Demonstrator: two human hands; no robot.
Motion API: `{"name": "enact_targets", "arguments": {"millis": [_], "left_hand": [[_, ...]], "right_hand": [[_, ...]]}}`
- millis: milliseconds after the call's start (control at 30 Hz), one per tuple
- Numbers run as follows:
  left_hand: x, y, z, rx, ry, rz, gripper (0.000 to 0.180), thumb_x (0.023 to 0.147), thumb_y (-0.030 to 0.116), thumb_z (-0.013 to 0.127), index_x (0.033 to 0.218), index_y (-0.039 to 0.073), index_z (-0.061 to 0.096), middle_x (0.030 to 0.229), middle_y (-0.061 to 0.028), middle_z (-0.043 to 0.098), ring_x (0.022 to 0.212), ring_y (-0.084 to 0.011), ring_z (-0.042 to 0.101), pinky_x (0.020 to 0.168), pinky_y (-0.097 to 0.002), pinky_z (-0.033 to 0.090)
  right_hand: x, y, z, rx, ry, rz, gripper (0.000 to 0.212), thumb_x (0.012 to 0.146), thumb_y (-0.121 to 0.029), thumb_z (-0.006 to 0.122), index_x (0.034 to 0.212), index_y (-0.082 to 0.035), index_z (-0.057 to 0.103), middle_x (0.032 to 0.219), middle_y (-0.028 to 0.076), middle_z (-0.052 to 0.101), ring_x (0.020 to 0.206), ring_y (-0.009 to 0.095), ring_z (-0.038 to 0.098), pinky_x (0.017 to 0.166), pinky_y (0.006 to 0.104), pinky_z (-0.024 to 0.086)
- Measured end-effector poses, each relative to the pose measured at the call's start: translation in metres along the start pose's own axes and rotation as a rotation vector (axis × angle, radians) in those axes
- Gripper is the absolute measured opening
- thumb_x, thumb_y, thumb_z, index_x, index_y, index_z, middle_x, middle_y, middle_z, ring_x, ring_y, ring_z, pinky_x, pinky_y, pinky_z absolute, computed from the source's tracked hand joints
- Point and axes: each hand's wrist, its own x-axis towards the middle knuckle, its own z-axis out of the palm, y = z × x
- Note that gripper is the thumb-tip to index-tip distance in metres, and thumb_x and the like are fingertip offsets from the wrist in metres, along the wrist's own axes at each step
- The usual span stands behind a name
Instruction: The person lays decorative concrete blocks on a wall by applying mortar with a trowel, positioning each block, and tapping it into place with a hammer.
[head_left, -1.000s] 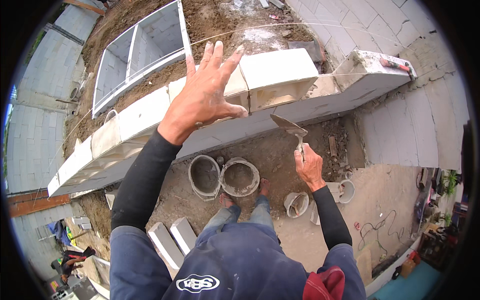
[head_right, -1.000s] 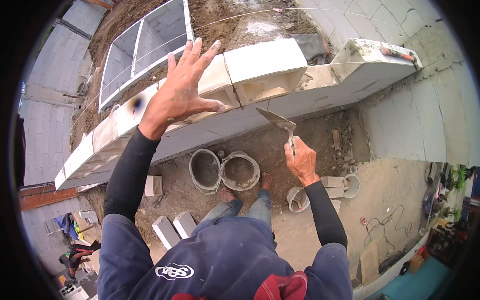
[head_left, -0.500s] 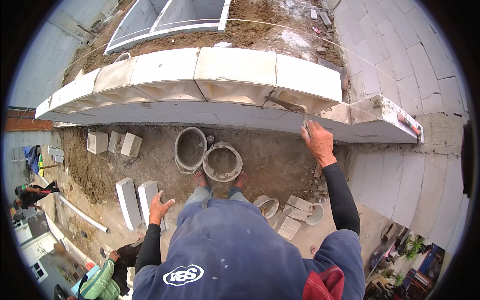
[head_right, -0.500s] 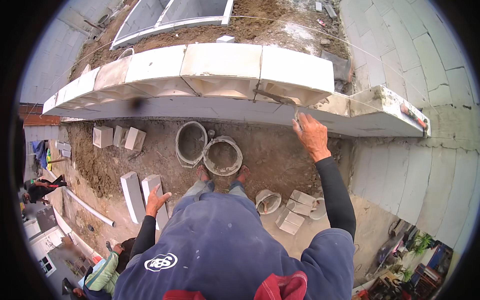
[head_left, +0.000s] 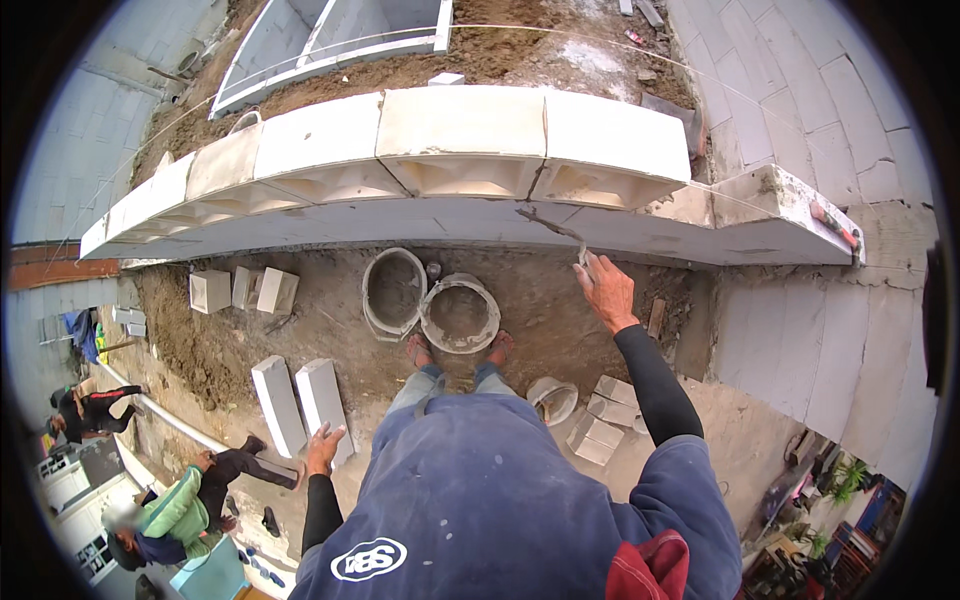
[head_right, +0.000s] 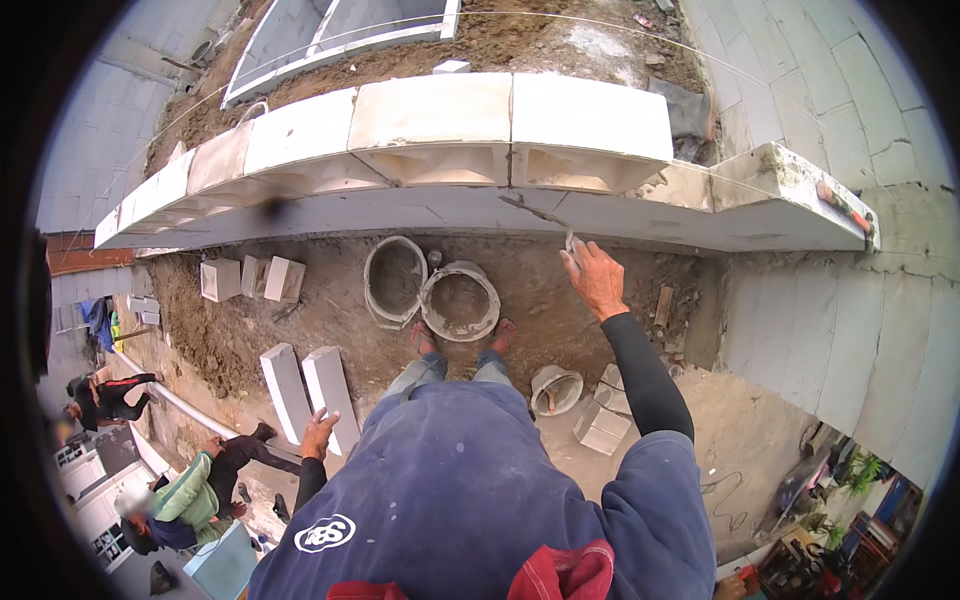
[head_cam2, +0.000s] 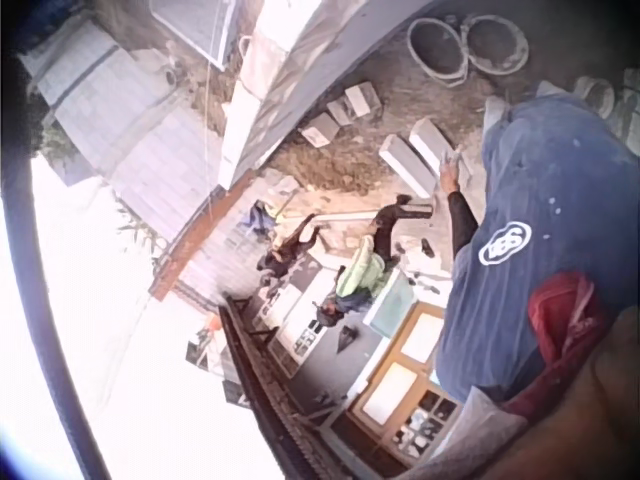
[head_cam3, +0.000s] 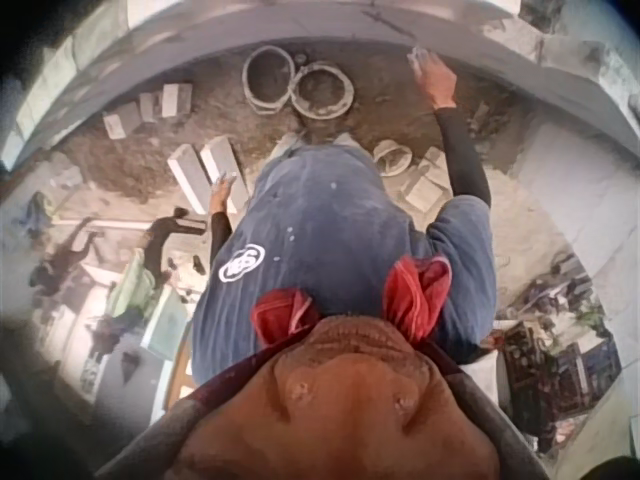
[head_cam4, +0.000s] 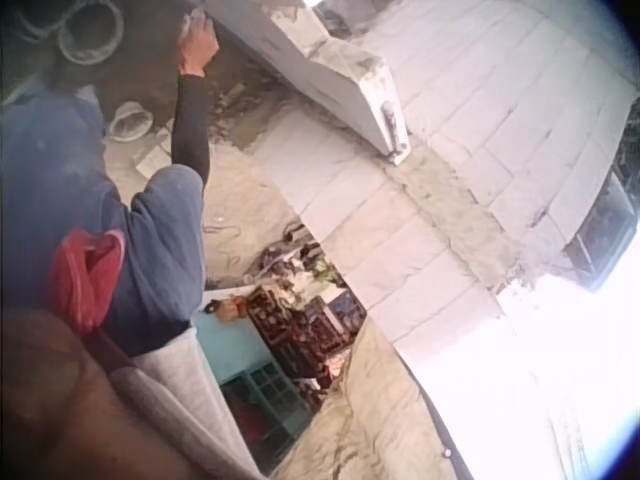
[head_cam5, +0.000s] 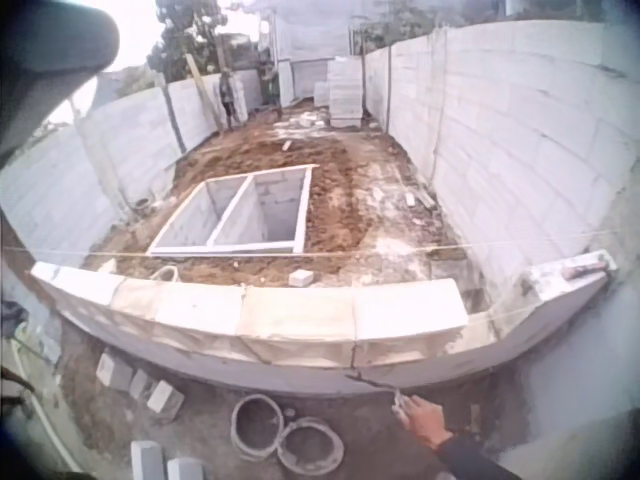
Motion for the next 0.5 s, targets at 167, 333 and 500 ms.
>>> {"name": "enact_targets", "arguments": {"millis": [167, 333, 500], "left_hand": [[-0.017, 0.107, -0.005, 0.056, 0.015, 0.289, 0.081, 0.085, 0.04, 0.078, 0.149, -0.001, 0.05, 0.142, -0.0299, 0.058, 0.133, -0.0357, 0.057, 0.109, -0.0428, 0.046], [-0.018, 0.123, -0.014, 0.121, 0.028, 0.358, 0.081, 0.087, 0.041, 0.076, 0.15, -0.002, 0.049, 0.141, -0.0314, 0.058, 0.134, -0.0365, 0.057, 0.109, -0.0425, 0.046], [-0.012, 0.082, -0.01, 0.244, 0.012, 0.213, 0.083, 0.083, 0.041, 0.079, 0.148, -0.002, 0.051, 0.139, -0.0318, 0.059, 0.132, -0.0372, 0.059, 0.109, -0.0434, 0.046]], "right_hand": [[0.006, 0.015, 0.01, 0.054, 0.02, 0.044, 0.032, 0.096, -0.031, 0.069, 0.115, -0.005, 0.069, 0.089, 0.013, 0.066, 0.076, 0.036, 0.068, 0.065, 0.046, 0.054], [-0.006, 0.061, -0.015, 0.064, 0.024, 0.095, 0.032, 0.097, -0.032, 0.067, 0.116, -0.006, 0.068, 0.09, 0.014, 0.067, 0.076, 0.038, 0.068, 0.065, 0.047, 0.054], [-0.026, 0.113, -0.036, 0.064, 0.05, 0.12, 0.034, 0.099, -0.033, 0.066, 0.119, -0.007, 0.068, 0.093, 0.013, 0.069, 0.078, 0.038, 0.069, 0.066, 0.0475, 0.054]]}}
